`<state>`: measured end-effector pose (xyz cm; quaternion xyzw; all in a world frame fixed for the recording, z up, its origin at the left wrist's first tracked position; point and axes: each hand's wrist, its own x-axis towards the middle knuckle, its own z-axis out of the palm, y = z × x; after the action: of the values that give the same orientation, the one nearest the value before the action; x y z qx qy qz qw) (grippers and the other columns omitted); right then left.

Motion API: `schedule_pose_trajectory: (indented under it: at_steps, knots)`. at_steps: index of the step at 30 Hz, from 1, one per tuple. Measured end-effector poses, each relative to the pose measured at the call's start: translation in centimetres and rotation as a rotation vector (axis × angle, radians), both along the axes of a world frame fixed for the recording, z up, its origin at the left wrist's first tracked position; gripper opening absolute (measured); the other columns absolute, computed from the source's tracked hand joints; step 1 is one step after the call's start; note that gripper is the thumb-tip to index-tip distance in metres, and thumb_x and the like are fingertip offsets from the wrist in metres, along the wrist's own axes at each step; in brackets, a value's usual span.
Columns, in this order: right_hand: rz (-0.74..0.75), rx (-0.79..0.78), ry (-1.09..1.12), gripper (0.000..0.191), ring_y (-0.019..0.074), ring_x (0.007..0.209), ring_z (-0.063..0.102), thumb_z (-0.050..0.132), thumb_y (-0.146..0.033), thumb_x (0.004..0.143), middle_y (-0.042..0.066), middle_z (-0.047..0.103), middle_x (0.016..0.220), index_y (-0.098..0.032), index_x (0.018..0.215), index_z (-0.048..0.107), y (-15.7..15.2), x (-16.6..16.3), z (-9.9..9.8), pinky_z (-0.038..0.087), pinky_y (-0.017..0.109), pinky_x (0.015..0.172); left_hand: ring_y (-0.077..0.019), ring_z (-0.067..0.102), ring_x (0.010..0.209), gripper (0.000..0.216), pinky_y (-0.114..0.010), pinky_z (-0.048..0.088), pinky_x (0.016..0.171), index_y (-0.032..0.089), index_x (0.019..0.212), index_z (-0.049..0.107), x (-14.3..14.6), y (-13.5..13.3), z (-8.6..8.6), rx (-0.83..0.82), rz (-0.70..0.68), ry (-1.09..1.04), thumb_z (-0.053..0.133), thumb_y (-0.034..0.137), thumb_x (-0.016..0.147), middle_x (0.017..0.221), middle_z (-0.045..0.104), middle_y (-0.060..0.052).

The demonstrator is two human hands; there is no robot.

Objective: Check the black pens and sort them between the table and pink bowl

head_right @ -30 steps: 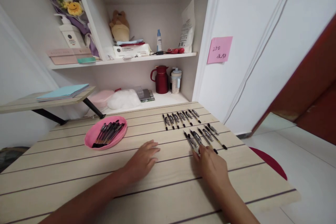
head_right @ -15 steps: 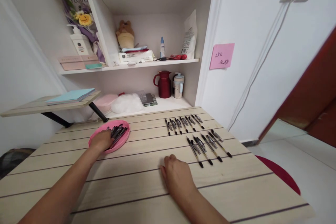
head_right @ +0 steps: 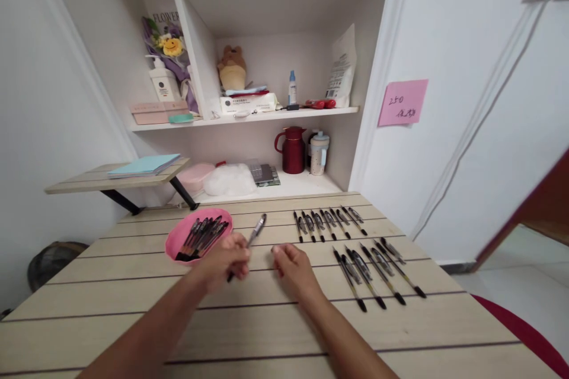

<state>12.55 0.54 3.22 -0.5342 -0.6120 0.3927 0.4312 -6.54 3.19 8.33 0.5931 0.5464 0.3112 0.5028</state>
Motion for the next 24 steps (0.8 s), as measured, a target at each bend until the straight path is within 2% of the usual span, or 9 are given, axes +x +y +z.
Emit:
schedule_pose_trajectory:
  at_steps: [1, 3, 5, 8, 13, 17, 21, 24]
  knots:
    - [-0.021, -0.018, 0.208, 0.038, 0.0105, 0.048, 0.048, 0.043, -0.050, 0.077, 0.000, 0.057, 0.058, -0.016, 0.076, 0.059, 0.4, 0.2, -0.4, 0.034, 0.022, 0.046, -0.0119, 0.053, 0.044, 0.021, -0.023, 0.042, 0.047, 0.019, 0.082, 0.040, 1.5, -0.8, -0.8, -0.068, -0.051, -0.169, 0.054, 0.027, 0.067, 0.050, 0.053, 0.004]
    - [-0.107, -0.019, 0.535, 0.045, 0.0104, 0.051, 0.050, 0.043, -0.056, 0.075, 0.000, 0.058, 0.063, -0.016, 0.089, 0.058, 0.9, 0.6, -1.0, 0.035, 0.021, 0.046, -0.0096, 0.049, 0.038, 0.028, -0.021, 0.040, 0.042, 0.019, 0.078, 0.038, 4.2, -2.1, -2.6, -0.167, -0.081, -0.368, 0.059, 0.025, 0.062, 0.047, 0.048, 0.007]
    - [-0.188, -0.009, 0.686, 0.046, 0.0102, 0.053, 0.050, 0.049, -0.056, 0.072, -0.001, 0.057, 0.062, -0.015, 0.091, 0.059, 1.1, 1.1, -1.4, 0.038, 0.021, 0.048, -0.0085, 0.047, 0.036, 0.031, -0.020, 0.039, 0.039, 0.019, 0.076, 0.038, 6.4, -2.7, -4.2, -0.228, -0.085, -0.432, 0.063, 0.024, 0.058, 0.047, 0.047, 0.008]
    - [-0.219, -0.044, 0.707, 0.041, 0.0091, 0.047, 0.048, 0.061, -0.051, 0.065, -0.003, 0.055, 0.057, -0.015, 0.083, 0.059, 1.2, 1.5, -1.7, 0.039, 0.021, 0.047, -0.0077, 0.047, 0.035, 0.031, -0.018, 0.036, 0.036, 0.018, 0.076, 0.040, 8.6, -2.7, -5.9, -0.236, -0.052, -0.458, 0.064, 0.029, 0.059, 0.050, 0.049, 0.007]
    - [-0.188, -0.150, 0.778, 0.039, 0.0057, 0.030, 0.037, 0.056, -0.053, 0.068, -0.006, 0.054, 0.055, -0.018, 0.083, 0.051, 0.8, 0.8, -2.0, 0.029, 0.019, 0.028, -0.0036, 0.043, 0.033, 0.027, -0.014, 0.025, 0.032, 0.015, 0.074, 0.047, 10.4, -2.5, -7.2, -0.159, -0.019, -0.475, 0.060, 0.036, 0.065, 0.056, 0.053, 0.004]
    - [-0.224, -0.200, 0.774, 0.034, 0.0036, 0.024, 0.029, 0.055, -0.052, 0.070, -0.010, 0.043, 0.041, -0.019, 0.071, 0.044, 0.5, 0.2, -2.0, 0.020, 0.015, 0.022, -0.0017, 0.037, 0.031, 0.034, -0.015, 0.017, 0.030, 0.013, 0.089, 0.055, 10.7, -3.0, -7.4, -0.182, -0.042, -0.508, 0.059, 0.037, 0.067, 0.056, 0.052, 0.004]
    - [-0.231, -0.209, 0.816, 0.033, 0.0019, 0.022, 0.027, 0.055, -0.050, 0.070, -0.009, 0.049, 0.047, -0.019, 0.071, 0.043, 0.4, 0.5, -1.5, 0.017, 0.014, 0.021, -0.0010, 0.033, 0.029, 0.048, -0.016, 0.012, 0.030, 0.013, 0.109, 0.052, 10.1, -3.4, -6.8, -0.240, -0.146, -0.546, 0.059, 0.039, 0.069, 0.058, 0.054, 0.003]
    - [-0.222, -0.183, 0.808, 0.033, 0.0041, 0.025, 0.035, 0.056, -0.050, 0.070, -0.007, 0.053, 0.051, -0.019, 0.078, 0.045, 0.4, 1.1, -1.1, 0.021, 0.015, 0.022, -0.0003, 0.030, 0.030, 0.051, -0.016, 0.014, 0.030, 0.015, 0.114, 0.049, 9.6, -3.5, -6.5, -0.258, -0.227, -0.588, 0.058, 0.039, 0.071, 0.061, 0.056, 0.002]
